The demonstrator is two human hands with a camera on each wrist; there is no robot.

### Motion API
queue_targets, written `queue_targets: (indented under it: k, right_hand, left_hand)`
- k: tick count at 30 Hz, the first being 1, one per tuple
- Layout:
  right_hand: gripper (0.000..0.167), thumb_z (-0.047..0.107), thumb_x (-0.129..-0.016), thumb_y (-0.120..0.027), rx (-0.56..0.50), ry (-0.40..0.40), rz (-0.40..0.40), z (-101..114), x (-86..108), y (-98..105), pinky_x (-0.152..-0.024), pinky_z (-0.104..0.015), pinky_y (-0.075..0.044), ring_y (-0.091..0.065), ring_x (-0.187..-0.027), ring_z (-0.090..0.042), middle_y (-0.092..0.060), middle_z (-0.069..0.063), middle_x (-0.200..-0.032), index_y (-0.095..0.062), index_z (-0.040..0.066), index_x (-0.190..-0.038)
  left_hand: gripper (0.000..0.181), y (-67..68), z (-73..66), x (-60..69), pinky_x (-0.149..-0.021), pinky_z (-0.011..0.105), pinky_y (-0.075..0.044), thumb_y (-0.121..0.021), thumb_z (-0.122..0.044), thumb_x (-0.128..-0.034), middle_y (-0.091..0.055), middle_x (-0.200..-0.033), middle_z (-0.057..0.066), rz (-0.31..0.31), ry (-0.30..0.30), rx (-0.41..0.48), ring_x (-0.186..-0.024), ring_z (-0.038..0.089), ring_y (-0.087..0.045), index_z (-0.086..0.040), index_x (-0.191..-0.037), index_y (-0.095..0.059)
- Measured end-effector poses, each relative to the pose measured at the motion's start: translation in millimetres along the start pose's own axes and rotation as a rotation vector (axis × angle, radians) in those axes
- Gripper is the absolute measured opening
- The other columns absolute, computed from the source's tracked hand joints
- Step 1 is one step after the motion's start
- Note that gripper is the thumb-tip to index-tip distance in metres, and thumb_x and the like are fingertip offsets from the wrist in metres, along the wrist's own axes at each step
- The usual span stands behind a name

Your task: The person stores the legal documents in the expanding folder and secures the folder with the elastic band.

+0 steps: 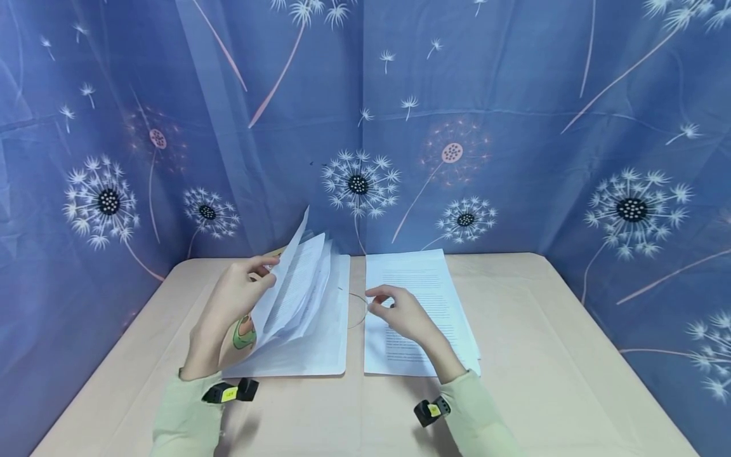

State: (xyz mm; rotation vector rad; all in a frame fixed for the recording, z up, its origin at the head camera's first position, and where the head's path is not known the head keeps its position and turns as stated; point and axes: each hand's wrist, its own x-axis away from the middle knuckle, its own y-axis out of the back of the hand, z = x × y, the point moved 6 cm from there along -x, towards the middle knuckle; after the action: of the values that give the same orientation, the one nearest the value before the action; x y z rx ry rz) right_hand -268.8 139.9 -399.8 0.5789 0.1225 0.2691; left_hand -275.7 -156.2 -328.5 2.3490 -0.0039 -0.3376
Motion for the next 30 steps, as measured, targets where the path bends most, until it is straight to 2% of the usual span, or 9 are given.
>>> queue_targets:
  k: [16, 24, 30]
  right_hand:
    - [0.037, 0.018, -0.098, -0.06, -0.006, -0.059, -0.046, -34, 18.1, 30, -0.051, -0.025, -0.041, -0.045, -0.054, -0.011, -0.063, -0.015, -0.113, -0.061, 0.006, -0.132]
    - [0.036, 0.021, -0.099, -0.06, 0.054, -0.096, -0.075, -46, 21.3, 45, -0.061, -0.031, -0.05, -0.049, -0.06, -0.013, -0.064, -0.013, -0.113, -0.062, 0.008, -0.132]
    - [0.035, 0.02, -0.099, -0.059, 0.071, -0.101, -0.103, -54, 23.2, 57, -0.053, -0.027, -0.045, -0.049, -0.058, -0.015, -0.064, -0.014, -0.112, -0.062, 0.008, -0.131]
  left_hand:
    - [0.041, 1.1, 0.7, 0.6, -0.063, 0.033, -0.047, -0.053, -0.023, -0.0932, -0.068, -0.099, 0.005, 0.01, 0.018, 0.008, -0.069, 0.017, -0.059, -0.017, -0.132, -0.065]
    - [0.04, -0.7, -0.7, 0.3, -0.061, 0.033, -0.046, -0.053, -0.023, -0.0933, -0.068, -0.1, 0.005, 0.01, 0.008, 0.01, -0.066, 0.018, -0.058, -0.016, -0.131, -0.065]
    - [0.04, -2.2, -0.5, 0.4, -0.059, 0.033, -0.045, -0.052, -0.023, -0.0936, -0.067, -0.102, 0.006, 0.012, 0.009, 0.003, -0.062, 0.018, -0.055, -0.016, -0.131, -0.065]
